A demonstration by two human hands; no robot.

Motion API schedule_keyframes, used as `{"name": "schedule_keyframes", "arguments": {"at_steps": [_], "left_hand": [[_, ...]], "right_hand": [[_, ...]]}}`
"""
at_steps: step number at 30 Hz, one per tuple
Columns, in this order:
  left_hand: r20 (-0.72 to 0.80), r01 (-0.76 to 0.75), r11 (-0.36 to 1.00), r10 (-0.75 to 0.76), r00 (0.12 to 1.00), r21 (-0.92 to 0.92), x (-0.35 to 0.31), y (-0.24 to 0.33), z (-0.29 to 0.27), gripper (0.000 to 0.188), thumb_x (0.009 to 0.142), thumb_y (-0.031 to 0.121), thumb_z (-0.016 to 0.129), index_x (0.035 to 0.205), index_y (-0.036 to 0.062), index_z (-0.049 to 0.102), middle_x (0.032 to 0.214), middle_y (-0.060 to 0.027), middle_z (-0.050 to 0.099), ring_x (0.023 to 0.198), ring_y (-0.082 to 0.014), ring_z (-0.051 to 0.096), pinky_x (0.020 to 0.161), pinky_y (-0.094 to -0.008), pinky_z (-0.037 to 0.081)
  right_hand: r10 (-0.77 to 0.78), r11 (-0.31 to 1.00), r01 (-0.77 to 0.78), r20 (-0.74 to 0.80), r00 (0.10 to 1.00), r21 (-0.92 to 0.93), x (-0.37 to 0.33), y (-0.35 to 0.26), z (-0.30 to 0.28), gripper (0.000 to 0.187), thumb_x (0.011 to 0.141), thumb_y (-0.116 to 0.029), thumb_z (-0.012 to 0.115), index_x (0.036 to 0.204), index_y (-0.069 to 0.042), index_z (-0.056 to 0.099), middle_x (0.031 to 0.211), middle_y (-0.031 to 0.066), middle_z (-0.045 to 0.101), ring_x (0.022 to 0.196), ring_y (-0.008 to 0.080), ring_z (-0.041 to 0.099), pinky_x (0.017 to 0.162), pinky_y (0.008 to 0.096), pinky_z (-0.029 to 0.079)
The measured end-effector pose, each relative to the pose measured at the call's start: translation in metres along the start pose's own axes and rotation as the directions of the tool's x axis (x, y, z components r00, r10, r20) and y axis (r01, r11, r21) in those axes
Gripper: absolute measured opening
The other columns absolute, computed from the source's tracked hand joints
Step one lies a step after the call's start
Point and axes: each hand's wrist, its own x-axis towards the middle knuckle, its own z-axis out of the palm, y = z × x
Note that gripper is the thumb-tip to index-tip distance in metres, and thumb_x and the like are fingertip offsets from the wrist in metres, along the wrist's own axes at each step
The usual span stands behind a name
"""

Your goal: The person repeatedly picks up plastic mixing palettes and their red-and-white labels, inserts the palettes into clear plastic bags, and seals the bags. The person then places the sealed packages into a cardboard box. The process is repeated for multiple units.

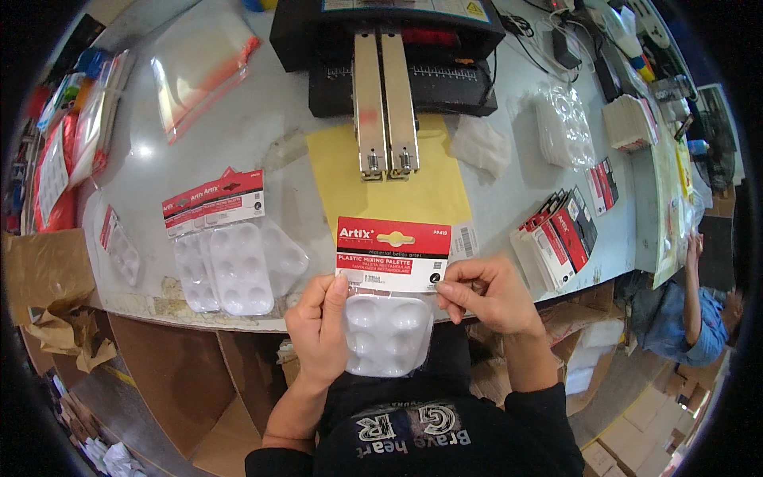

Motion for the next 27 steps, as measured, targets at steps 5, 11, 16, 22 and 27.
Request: {"name": "schedule_keyframes", "arguments": {"at_steps": [5,11,16,22,27], "left_hand": [[-0.043,-0.053,0.989,0.059,0.997,0.141,0.035,-0.004,0.013,0.026,0.099,0.02,0.047,0.089,-0.0018,0.057,0.072,-0.006,0.058,0.068,-0.0097,0.049,0.065,-0.0257,0.042],[-0.015,0.03,0.995,-0.028,0.999,0.099,0.069,-0.027,0.019,0.03,0.1,0.024,0.044,0.091,-0.0021,0.056,0.075,-0.0107,0.06,0.071,-0.0136,0.051,0.07,-0.0292,0.044],[-0.049,-0.025,0.994,0.03,0.998,0.103,0.087,-0.02,0.025,0.031,0.1,0.025,0.045,0.087,-0.001,0.054,0.072,-0.007,0.057,0.07,-0.0115,0.05,0.069,-0.0272,0.043],[-0.038,-0.074,0.996,0.076,0.996,0.055,0.109,-0.043,0.028,0.03,0.1,0.024,0.046,0.083,0.001,0.054,0.072,0.0,0.051,0.067,-0.0074,0.042,0.064,-0.0235,0.038],[0.029,-0.219,0.966,0.217,0.976,0.139,0.1,-0.039,0.011,0.029,0.099,0.025,0.046,0.089,-0.0002,0.056,0.074,-0.0098,0.058,0.069,-0.0174,0.052,0.069,-0.0308,0.044]], "right_hand": [[0.001,0.997,0.012,-0.183,0.983,0.073,0.041,0.006,0.006,0.017,0.092,-0.012,0.059,0.081,0.001,0.062,0.065,0.0007,0.057,0.055,0.0078,0.053,0.052,0.0225,0.041],[-0.077,0.968,0.151,-0.336,0.939,0.2,0.082,0.028,0.006,0.018,0.091,-0.013,0.06,0.081,0.002,0.062,0.063,0.0009,0.056,0.054,0.008,0.05,0.052,0.0228,0.039],[-0.17,0.96,0.241,-0.391,0.905,0.14,0.089,0.019,0.008,0.018,0.091,-0.013,0.06,0.081,0.001,0.063,0.063,0.0007,0.055,0.054,0.0077,0.049,0.051,0.0226,0.038],[-0.227,0.935,0.308,-0.371,0.9,0.177,0.111,0.031,-0.001,0.021,0.093,-0.015,0.058,0.081,0.002,0.063,0.065,0.0014,0.056,0.055,0.0086,0.05,0.052,0.0232,0.039],[-0.333,0.923,0.243,-0.299,0.894,-0.3,0.072,0.004,-0.012,0.024,0.092,-0.018,0.059,0.098,0.004,0.066,0.082,0.0084,0.067,0.071,0.0133,0.063,0.064,0.0257,0.048]]}}
